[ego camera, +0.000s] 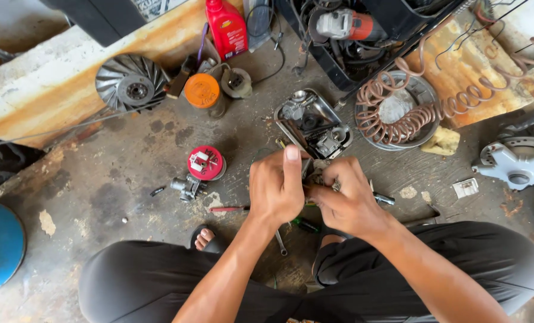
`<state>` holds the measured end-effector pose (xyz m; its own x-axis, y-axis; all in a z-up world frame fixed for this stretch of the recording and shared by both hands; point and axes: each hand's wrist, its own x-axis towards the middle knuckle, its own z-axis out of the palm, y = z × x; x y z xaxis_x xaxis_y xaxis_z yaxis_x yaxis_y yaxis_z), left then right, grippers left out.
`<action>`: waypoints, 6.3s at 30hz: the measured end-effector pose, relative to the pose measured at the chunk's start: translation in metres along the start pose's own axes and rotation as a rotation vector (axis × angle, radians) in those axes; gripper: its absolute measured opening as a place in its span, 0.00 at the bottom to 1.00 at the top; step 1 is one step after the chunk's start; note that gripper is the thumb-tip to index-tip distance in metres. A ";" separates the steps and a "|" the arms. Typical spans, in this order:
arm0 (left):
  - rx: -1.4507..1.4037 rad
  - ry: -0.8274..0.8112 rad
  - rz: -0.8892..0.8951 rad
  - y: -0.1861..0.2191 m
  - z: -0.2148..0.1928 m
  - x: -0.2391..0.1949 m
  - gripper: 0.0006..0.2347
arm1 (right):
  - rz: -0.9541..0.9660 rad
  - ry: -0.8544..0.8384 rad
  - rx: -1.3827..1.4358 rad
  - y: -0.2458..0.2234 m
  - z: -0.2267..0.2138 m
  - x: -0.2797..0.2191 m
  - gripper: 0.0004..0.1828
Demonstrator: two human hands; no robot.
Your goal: Disassembling, cleaning, and reassembling a motorcycle carburetor using a screwdriver and a rag
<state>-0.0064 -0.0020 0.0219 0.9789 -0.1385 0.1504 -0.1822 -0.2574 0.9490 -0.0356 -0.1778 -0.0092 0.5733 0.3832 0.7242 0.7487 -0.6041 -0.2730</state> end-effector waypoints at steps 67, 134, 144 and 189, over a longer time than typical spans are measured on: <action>-0.159 0.176 0.179 0.022 0.012 -0.002 0.30 | 0.176 0.164 0.081 -0.033 -0.029 0.047 0.05; -0.638 0.076 0.276 0.042 -0.025 -0.022 0.30 | 0.597 0.098 0.409 -0.081 -0.078 0.051 0.11; -0.891 0.005 -0.058 0.036 -0.015 -0.028 0.40 | 0.563 0.101 0.435 -0.084 -0.070 0.049 0.14; -1.261 -0.162 -0.445 0.013 0.000 -0.014 0.47 | 0.623 0.157 0.283 -0.085 -0.082 0.076 0.12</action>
<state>-0.0222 -0.0029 0.0322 0.8944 -0.4067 -0.1860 0.4401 0.7267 0.5275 -0.0826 -0.1545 0.1206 0.8848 -0.0938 0.4564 0.3665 -0.4648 -0.8060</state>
